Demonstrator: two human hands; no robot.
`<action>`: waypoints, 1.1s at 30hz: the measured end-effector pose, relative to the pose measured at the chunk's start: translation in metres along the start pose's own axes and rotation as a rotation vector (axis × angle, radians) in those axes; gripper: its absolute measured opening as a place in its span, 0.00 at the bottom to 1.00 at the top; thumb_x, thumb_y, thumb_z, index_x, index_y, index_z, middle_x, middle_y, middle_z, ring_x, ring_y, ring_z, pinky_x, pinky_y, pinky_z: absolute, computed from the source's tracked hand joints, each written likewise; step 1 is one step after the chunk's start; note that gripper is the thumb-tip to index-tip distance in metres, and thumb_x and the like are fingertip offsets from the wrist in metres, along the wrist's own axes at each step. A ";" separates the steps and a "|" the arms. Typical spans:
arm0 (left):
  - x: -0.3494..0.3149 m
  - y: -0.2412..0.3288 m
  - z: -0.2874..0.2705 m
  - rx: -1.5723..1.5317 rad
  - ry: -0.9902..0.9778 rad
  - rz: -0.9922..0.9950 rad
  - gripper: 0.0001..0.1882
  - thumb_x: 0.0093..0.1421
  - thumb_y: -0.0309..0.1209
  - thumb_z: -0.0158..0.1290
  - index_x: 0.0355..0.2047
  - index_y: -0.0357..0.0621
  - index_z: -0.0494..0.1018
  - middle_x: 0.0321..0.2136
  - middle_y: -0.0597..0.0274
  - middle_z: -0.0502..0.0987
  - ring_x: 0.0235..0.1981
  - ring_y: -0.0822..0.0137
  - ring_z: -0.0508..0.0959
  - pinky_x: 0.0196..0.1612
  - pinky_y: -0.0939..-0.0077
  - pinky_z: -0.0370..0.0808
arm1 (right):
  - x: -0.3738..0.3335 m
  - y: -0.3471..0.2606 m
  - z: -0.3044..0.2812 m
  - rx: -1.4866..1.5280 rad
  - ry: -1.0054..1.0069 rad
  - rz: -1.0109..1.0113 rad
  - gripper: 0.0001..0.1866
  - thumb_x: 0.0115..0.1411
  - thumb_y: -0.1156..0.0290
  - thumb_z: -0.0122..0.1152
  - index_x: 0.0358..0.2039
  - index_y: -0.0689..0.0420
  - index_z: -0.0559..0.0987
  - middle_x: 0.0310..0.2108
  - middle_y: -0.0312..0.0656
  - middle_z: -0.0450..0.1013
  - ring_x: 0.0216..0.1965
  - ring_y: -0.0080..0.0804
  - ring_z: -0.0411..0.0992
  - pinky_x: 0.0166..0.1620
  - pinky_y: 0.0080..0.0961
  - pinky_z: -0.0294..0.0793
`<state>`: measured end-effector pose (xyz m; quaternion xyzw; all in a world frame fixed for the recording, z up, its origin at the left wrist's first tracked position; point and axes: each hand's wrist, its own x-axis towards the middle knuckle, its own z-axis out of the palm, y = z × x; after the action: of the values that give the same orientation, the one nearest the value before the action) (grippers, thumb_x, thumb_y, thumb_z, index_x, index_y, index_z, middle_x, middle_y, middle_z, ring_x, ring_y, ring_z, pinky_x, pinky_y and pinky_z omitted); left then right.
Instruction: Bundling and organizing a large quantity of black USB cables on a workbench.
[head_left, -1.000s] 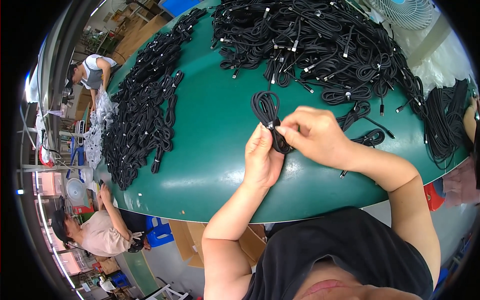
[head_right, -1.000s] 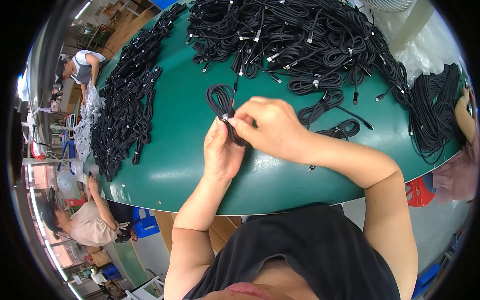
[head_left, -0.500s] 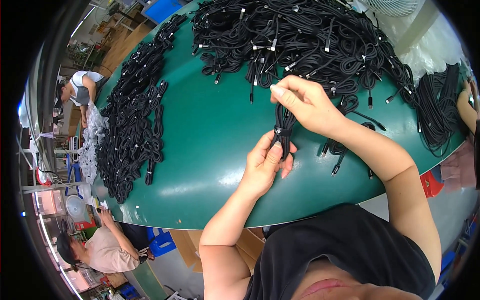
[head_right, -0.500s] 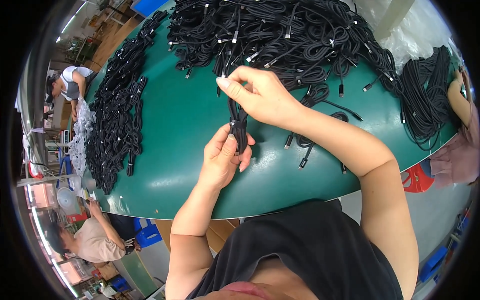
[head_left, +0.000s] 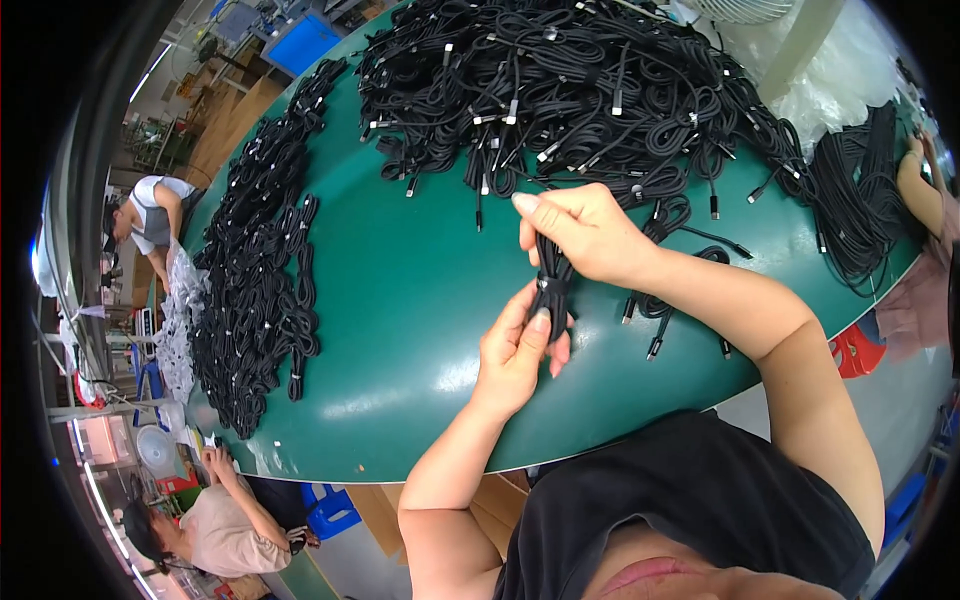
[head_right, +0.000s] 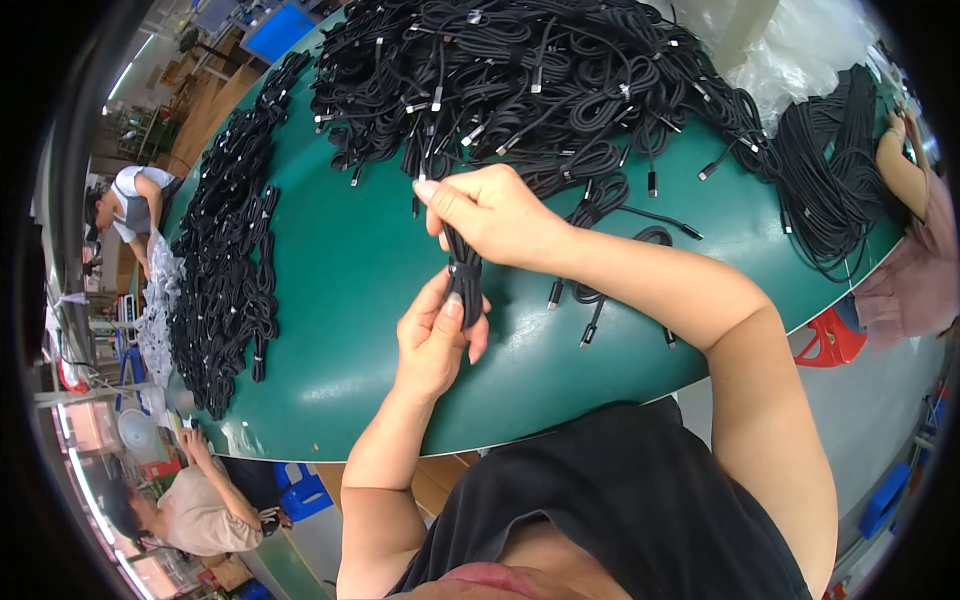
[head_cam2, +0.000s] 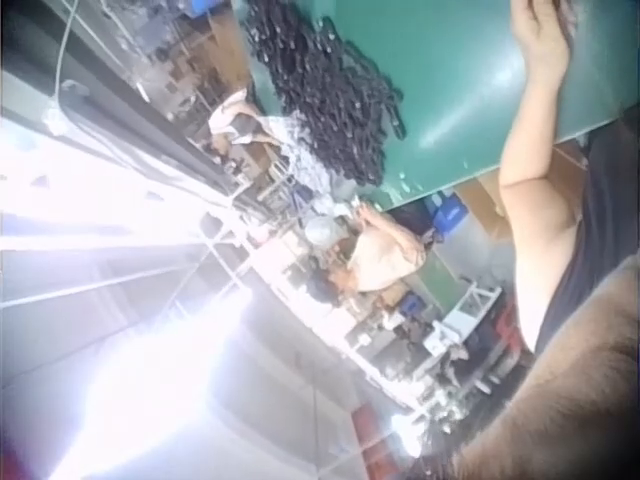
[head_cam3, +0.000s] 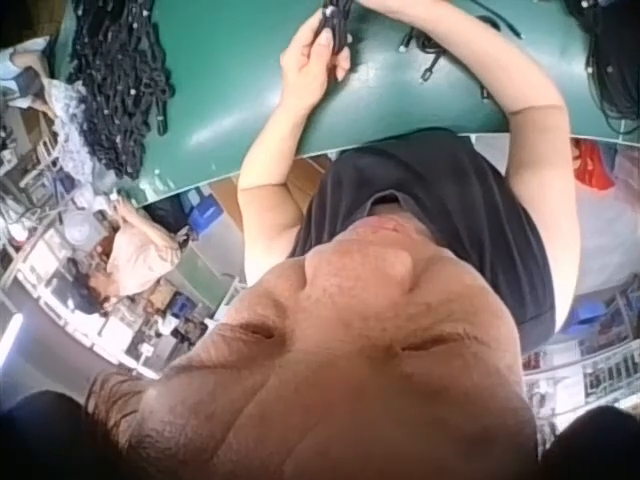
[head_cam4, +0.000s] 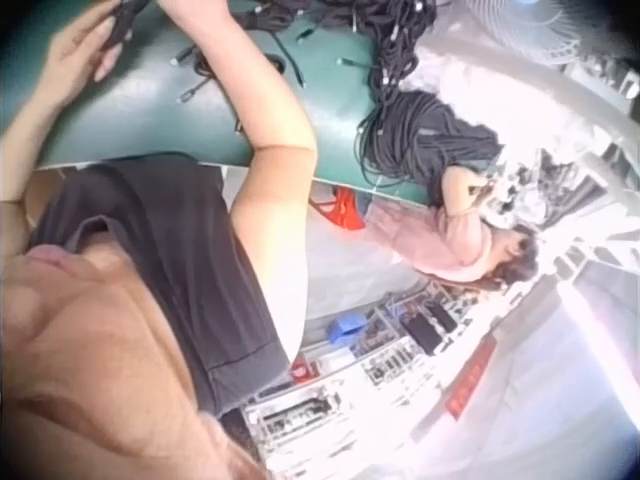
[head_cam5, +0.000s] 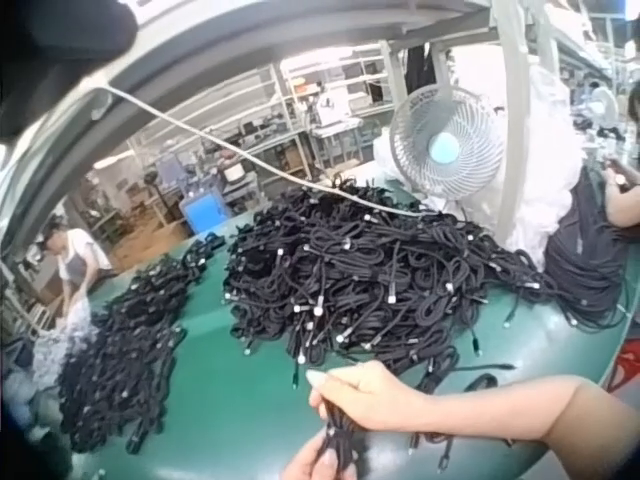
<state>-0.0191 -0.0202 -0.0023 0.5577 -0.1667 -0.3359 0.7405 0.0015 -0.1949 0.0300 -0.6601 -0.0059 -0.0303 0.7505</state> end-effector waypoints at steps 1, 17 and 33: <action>0.001 0.003 0.004 -0.143 -0.035 -0.091 0.24 0.62 0.34 0.44 0.54 0.33 0.55 0.35 0.52 0.71 0.20 0.71 0.69 0.20 0.82 0.66 | -0.002 0.000 0.001 -0.061 0.009 -0.042 0.22 0.62 0.61 0.47 0.16 0.61 0.73 0.13 0.35 0.68 0.17 0.17 0.65 0.21 0.17 0.64; 0.017 0.052 -0.059 -0.827 0.267 0.416 0.31 0.60 0.47 0.44 0.50 0.29 0.58 0.45 0.41 0.69 0.29 0.63 0.73 0.33 0.76 0.73 | 0.021 -0.013 -0.056 -1.578 0.399 -0.678 0.14 0.46 0.65 0.61 0.32 0.59 0.75 0.30 0.40 0.70 0.38 0.37 0.65 0.42 0.34 0.62; 0.001 0.028 -0.025 -0.149 -0.158 0.048 0.26 0.61 0.40 0.45 0.53 0.32 0.61 0.38 0.47 0.73 0.31 0.65 0.75 0.34 0.75 0.71 | -0.013 -0.046 -0.007 -0.573 -0.318 -0.448 0.12 0.50 0.73 0.60 0.36 0.62 0.73 0.29 0.44 0.69 0.29 0.40 0.70 0.32 0.29 0.70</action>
<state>0.0058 0.0013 0.0156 0.4685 -0.2127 -0.3724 0.7724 -0.0137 -0.2075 0.0741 -0.8217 -0.2571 -0.0911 0.5004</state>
